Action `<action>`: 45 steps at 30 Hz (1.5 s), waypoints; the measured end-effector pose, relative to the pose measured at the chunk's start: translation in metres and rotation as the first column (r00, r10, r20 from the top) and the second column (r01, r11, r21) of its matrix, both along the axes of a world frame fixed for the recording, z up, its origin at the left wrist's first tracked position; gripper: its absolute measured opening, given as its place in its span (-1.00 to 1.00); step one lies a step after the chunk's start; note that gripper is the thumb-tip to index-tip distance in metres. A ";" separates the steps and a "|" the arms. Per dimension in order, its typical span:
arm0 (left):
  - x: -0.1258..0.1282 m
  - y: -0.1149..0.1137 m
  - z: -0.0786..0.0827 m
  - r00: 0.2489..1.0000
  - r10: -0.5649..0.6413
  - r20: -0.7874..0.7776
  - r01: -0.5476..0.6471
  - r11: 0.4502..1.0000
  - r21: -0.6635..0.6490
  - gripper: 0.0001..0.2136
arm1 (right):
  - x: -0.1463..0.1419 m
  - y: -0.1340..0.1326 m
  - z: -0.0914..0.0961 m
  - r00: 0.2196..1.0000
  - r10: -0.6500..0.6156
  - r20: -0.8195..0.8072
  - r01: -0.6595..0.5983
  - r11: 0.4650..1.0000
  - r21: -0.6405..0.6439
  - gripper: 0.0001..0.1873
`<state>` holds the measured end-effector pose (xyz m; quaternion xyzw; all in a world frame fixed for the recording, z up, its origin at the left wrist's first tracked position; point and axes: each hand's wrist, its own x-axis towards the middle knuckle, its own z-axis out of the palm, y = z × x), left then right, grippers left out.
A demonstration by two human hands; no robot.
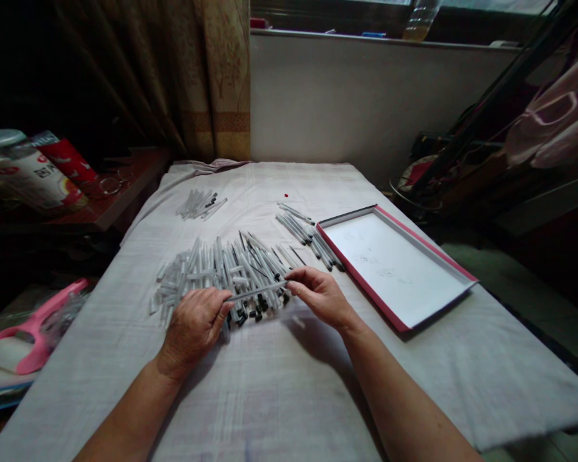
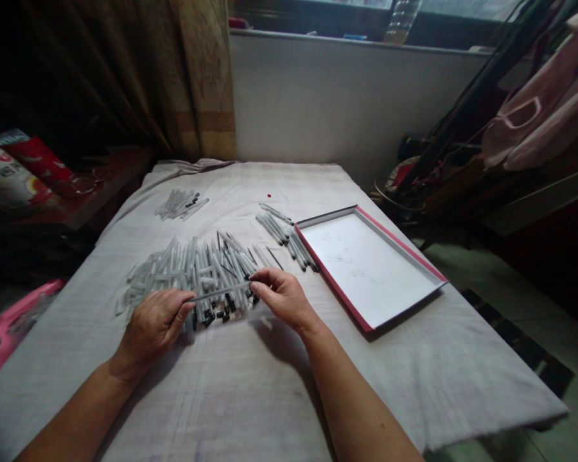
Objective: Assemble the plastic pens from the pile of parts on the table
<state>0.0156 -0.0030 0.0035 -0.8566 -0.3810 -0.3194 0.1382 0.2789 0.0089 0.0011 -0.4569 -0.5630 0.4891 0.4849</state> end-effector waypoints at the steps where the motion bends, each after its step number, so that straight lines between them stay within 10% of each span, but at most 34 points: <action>1: 0.000 0.000 0.000 1.000 0.002 0.002 -0.002 1.000 -0.001 -0.74 | 0.000 0.000 0.000 1.000 0.003 -0.026 -0.003 1.000 -0.006 -0.77; 12: -0.015 0.004 0.008 0.999 0.026 0.019 -0.025 0.998 -0.050 -0.70 | 0.005 0.005 -0.001 0.992 -0.122 -0.015 0.123 0.989 0.084 -0.80; 22: -0.016 0.005 0.006 0.999 0.043 0.032 -0.041 0.997 -0.066 -0.71 | -0.017 0.023 -0.007 0.858 -0.252 0.448 0.102 0.937 0.333 -0.76; 32: -0.018 0.006 0.002 0.999 0.012 0.039 -0.008 0.994 -0.109 -0.71 | -0.024 0.009 0.002 0.994 -0.108 0.017 0.108 0.994 0.034 -0.74; 41: -0.041 0.014 0.002 0.973 0.210 0.100 -0.199 0.975 -0.102 -0.76 | -0.003 0.019 0.014 0.797 -0.520 -0.307 0.507 0.853 -0.128 -0.68; 45: -0.044 0.015 0.002 0.932 0.333 0.146 -0.322 0.942 -0.094 -0.76 | -0.010 0.019 0.008 0.820 -0.494 -0.289 0.493 0.866 -0.082 -0.71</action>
